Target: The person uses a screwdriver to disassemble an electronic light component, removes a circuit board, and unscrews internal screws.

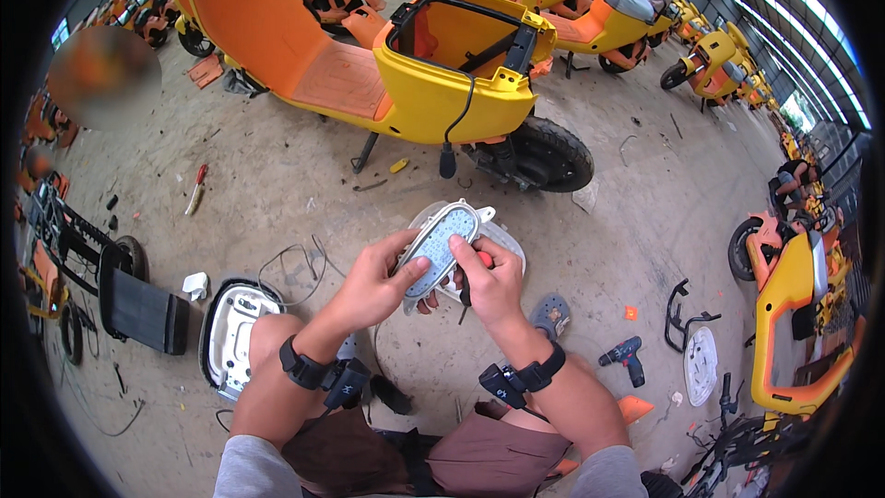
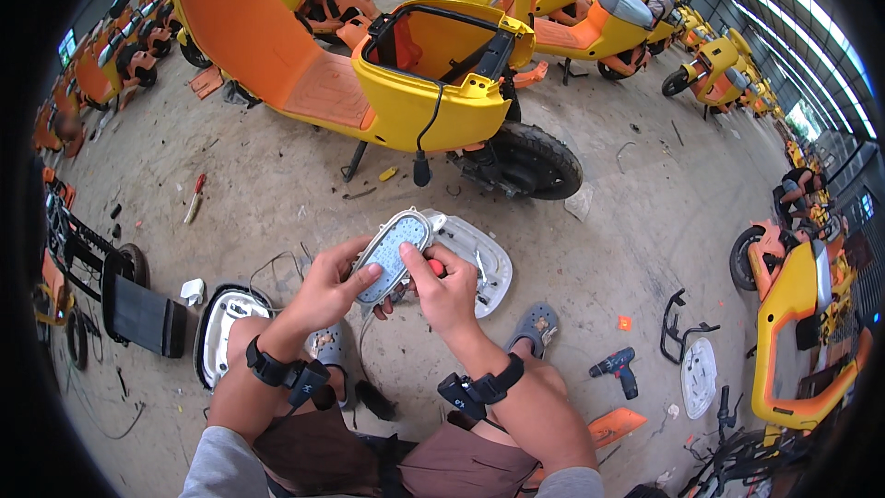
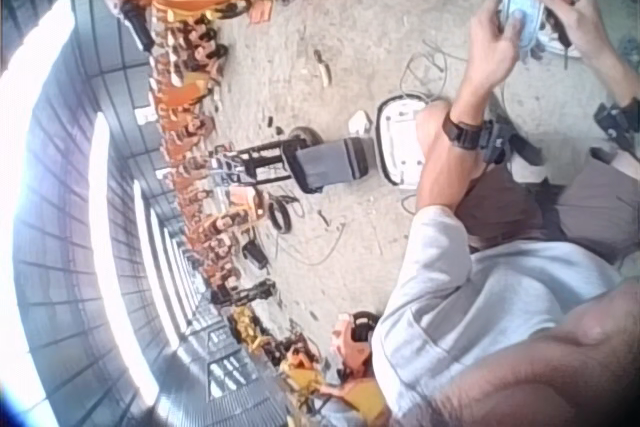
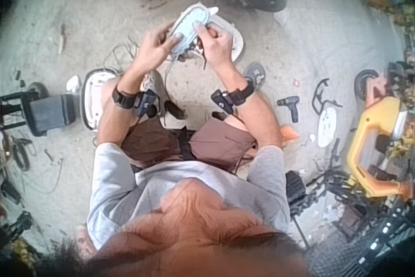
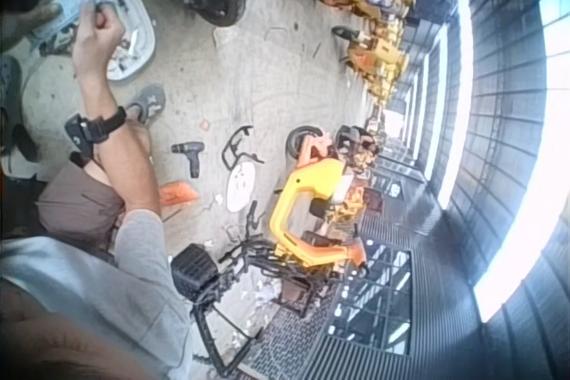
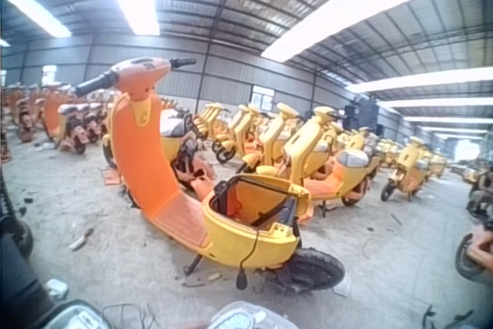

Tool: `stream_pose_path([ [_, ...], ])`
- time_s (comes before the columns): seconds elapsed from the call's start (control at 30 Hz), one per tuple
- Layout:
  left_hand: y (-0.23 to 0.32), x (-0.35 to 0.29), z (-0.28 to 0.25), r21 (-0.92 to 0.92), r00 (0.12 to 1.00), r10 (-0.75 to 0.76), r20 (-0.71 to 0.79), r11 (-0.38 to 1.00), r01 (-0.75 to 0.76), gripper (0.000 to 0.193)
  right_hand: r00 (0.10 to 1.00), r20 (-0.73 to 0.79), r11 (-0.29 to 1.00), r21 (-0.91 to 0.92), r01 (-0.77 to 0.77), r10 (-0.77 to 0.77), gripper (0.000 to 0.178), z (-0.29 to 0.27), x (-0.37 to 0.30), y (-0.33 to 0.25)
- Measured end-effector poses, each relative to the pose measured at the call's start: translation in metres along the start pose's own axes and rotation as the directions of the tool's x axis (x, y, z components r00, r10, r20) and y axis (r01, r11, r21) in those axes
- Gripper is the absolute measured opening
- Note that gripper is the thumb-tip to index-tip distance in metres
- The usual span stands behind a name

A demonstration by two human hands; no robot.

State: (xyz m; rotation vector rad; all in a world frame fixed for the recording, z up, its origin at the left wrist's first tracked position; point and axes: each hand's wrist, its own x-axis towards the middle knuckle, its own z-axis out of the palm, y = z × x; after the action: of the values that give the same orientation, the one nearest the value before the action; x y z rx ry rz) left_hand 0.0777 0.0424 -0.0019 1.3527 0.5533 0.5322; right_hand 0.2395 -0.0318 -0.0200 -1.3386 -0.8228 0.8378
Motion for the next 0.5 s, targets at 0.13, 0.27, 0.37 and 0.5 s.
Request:
stream_pose_path([
  [0.13, 0.0019, -0.0024, 0.0047, 0.012, 0.998, 0.016, -0.058, 1.000, -0.015, 0.035, 1.000, 0.015, 0.997, 0.075, -0.012, 0.011, 0.027, 0.0010, -0.0017, 0.0038],
  [0.27, 0.0018, -0.0046, 0.0040, 0.055, 0.998, 0.008, -0.056, 0.998, -0.005, 0.035, 0.999, 0.042, 0.985, 0.170, -0.040, 0.034, 0.025, 0.0013, -0.0033, 0.0061],
  [0.37, 0.0016, -0.0060, 0.0030, 0.067, 0.999, 0.013, -0.051, 0.998, -0.010, 0.036, 0.999, 0.043, 0.981, 0.190, -0.040, 0.033, 0.025, 0.0025, -0.0038, 0.0051],
  [0.5, 0.0009, -0.0062, 0.0041, 0.070, 0.999, 0.022, -0.047, 0.997, -0.019, 0.037, 0.999, 0.033, 0.982, 0.186, -0.036, 0.030, 0.024, 0.0020, -0.0041, 0.0059],
])
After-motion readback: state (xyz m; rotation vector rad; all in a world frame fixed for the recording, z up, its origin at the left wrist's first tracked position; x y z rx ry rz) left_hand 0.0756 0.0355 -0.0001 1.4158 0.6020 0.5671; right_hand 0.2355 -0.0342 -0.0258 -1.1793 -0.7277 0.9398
